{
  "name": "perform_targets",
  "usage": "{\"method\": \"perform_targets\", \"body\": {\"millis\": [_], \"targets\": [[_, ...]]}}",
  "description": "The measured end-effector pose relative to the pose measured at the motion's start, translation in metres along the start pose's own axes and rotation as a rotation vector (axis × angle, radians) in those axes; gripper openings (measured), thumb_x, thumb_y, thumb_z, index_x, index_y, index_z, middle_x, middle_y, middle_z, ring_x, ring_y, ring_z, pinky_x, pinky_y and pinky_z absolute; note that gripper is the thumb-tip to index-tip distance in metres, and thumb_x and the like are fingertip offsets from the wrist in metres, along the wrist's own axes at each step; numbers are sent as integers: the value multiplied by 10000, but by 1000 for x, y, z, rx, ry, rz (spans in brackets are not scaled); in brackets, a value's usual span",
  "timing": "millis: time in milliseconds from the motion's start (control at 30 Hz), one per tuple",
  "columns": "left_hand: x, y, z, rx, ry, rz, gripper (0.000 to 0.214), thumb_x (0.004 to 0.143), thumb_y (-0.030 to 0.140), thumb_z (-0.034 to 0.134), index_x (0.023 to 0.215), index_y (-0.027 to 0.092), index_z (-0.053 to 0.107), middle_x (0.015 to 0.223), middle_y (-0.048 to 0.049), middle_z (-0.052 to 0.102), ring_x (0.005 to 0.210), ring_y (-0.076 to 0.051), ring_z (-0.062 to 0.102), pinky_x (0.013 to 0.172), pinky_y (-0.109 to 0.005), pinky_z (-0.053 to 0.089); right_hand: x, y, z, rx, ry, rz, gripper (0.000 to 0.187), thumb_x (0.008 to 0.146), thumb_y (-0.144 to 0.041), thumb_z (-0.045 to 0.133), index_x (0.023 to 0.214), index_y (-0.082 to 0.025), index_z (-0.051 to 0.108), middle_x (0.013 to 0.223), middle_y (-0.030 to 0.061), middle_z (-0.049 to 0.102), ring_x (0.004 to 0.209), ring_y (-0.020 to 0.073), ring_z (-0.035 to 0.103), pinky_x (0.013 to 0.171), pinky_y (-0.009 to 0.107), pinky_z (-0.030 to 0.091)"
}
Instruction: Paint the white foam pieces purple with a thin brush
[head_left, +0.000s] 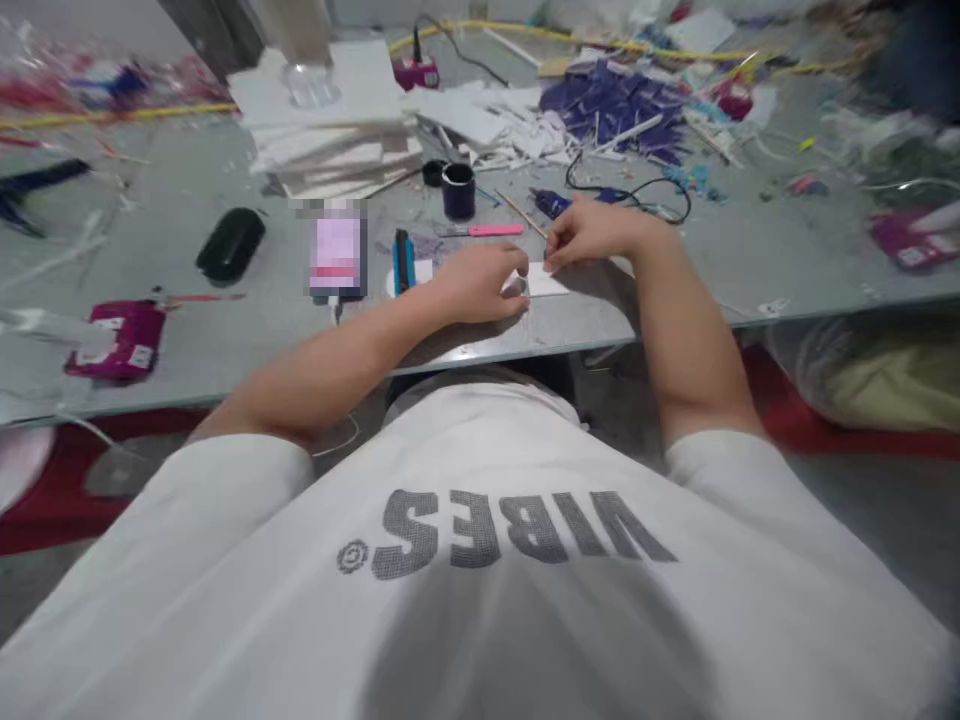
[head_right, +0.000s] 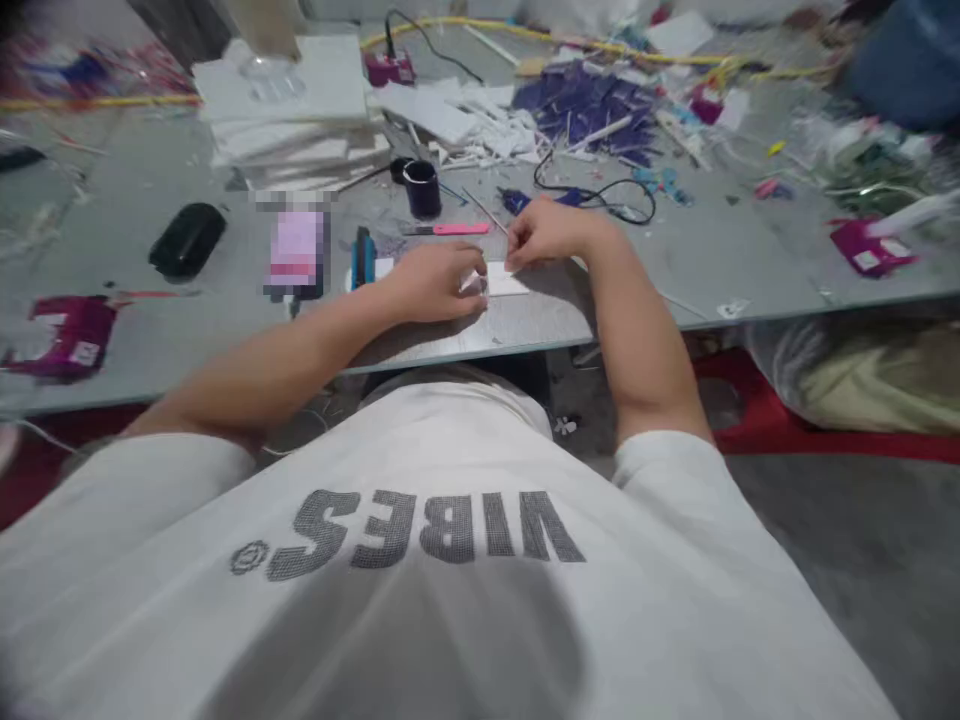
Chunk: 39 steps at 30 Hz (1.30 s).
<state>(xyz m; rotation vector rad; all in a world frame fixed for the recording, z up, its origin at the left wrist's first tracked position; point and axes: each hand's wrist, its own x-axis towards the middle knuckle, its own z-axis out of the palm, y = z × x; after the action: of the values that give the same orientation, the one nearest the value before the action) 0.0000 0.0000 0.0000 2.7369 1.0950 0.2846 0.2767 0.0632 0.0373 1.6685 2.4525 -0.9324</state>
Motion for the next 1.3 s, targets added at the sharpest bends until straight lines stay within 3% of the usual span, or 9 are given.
{"method": "perform_targets", "body": {"millis": [467,667,1100,1300], "targets": [[4,-9,5,-33,20,64,470,1102,472,699,1492,262,854,1555,-135,855,1410,-380,808,1174,-491,590,18,26,4,55,18,6,341,982,-444,1036,1053,-173,841,811,34,745,883,200,609,900,405,526],[5,-12,8,-51,39,71,482,1097,505,710,1493,273,859,1631,-137,818,1474,-381,786,1237,-510,590,20,26,5,58,29,30,305,928,-442,1048,964,-232,829,824,22,744,792,212,652,819,411,525],[5,-10,5,-41,21,101,449,1104,482,699,1438,257,899,1593,-139,837,1429,-386,806,1195,-514,601,18,25,4,53,13,-18,365,970,-509,1013,1009,-205,814,806,23,747,812,184,621,803,393,492],[5,-10,6,-37,23,91,433,1112,482,715,1438,270,905,1603,-133,832,1428,-388,805,1202,-523,592,19,25,5,54,33,-14,379,905,-537,1040,942,-242,804,774,14,730,778,200,623,785,407,489]]}}
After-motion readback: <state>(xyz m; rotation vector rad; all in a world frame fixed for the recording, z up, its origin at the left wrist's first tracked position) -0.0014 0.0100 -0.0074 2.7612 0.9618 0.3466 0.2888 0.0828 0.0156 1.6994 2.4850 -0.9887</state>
